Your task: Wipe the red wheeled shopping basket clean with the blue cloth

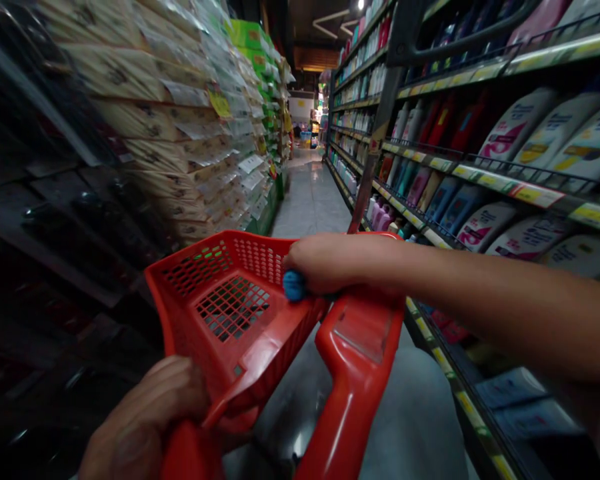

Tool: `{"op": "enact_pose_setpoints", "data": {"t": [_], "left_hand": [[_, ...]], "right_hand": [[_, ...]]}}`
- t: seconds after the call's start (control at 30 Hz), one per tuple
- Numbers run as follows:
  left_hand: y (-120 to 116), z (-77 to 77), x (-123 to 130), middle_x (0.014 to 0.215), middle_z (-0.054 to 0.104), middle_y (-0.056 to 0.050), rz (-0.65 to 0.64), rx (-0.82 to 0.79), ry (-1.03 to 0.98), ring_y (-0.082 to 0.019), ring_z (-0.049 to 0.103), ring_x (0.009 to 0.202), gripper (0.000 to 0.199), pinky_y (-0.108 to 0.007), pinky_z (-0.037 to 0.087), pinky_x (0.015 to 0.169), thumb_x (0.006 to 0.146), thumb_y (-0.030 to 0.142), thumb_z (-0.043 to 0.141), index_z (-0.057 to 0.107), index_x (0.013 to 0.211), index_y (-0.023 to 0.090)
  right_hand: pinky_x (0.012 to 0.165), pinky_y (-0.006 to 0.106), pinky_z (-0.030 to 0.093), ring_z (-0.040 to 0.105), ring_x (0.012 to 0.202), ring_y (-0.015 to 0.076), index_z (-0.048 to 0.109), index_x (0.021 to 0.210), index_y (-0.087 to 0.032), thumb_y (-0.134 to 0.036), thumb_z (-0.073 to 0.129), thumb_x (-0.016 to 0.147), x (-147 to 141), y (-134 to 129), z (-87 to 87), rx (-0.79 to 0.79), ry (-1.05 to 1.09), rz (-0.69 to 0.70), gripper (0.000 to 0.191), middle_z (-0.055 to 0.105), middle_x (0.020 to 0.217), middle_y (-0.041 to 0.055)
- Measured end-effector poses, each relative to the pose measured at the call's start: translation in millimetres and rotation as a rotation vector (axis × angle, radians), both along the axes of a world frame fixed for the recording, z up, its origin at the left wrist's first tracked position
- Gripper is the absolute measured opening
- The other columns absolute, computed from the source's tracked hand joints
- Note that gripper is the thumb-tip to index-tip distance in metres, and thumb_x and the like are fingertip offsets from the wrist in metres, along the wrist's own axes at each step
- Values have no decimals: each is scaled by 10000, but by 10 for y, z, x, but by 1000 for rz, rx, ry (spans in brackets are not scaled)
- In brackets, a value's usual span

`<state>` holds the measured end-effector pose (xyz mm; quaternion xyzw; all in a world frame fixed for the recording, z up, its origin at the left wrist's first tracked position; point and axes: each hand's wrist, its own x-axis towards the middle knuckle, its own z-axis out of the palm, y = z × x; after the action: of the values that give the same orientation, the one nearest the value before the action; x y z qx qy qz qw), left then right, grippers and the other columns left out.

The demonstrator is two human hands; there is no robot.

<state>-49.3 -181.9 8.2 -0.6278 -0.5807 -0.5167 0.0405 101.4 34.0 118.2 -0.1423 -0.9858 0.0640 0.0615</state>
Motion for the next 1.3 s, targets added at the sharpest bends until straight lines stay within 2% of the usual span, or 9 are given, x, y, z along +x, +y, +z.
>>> {"op": "enact_pose_setpoints", "data": {"t": [0.1,0.2,0.37,0.47,0.57,0.83,1.07,1.2,1.3], "left_hand": [[39,29,17,559,550,1,-55,66,-33,-149,537,559,552,-331,451,651,1037,406,260,550,605,219],[65,45,14,569,560,4,-74,65,-56,-150,546,574,533,-335,444,671,1038,377,257,531,609,219],[94,21,-53,594,588,1,-97,85,-66,-153,564,598,517,-333,427,667,1034,368,264,541,624,218],[108,-16,-121,612,581,5,-98,104,-96,-157,558,617,488,-326,441,675,1028,372,291,556,646,221],[123,-45,-178,662,601,-1,-92,112,-130,-172,576,682,456,-326,468,715,1022,374,314,578,681,226],[174,-26,-254,755,698,-23,-44,62,-221,-214,650,796,442,-409,522,895,1004,442,385,635,710,228],[151,-50,-422,915,741,0,48,29,-268,-206,682,984,476,-466,425,1160,1020,498,336,605,735,229],[225,20,-488,875,750,8,110,4,-310,-233,692,1036,533,-500,365,1220,969,619,371,593,680,230],[331,54,-579,836,745,-7,139,15,-365,-253,693,1058,563,-497,356,1226,919,692,413,586,634,238]], "right_hand": [[620,269,467,634,642,156,724,714,-250,-56,728,642,312,412,40,65,-107,-124,207,711,718,-8],[698,296,491,659,748,195,754,832,-256,-116,734,677,741,470,83,88,52,-223,211,726,843,21],[863,350,538,665,996,254,723,1132,-282,-231,708,814,1117,-349,-40,84,416,-262,322,704,1129,69],[816,312,559,671,952,215,710,1148,-320,-351,610,957,1078,-1038,-150,56,491,-11,218,722,1137,30],[809,295,565,676,898,190,719,1115,-314,-379,536,1005,1032,-1319,-228,98,519,139,224,738,1103,19],[943,441,518,641,1063,279,704,1125,-224,-167,639,821,1263,-146,-511,164,801,-498,315,679,1120,92],[948,374,496,643,1071,245,693,1129,-221,-202,655,846,1273,-248,-451,48,758,-354,286,699,1161,71],[893,356,491,656,1012,246,731,1012,-205,-234,644,855,1317,55,-413,52,770,-507,182,724,1065,67],[832,333,494,670,905,223,742,946,-202,-261,641,858,1329,210,-395,-27,711,-494,146,739,954,43]]}}
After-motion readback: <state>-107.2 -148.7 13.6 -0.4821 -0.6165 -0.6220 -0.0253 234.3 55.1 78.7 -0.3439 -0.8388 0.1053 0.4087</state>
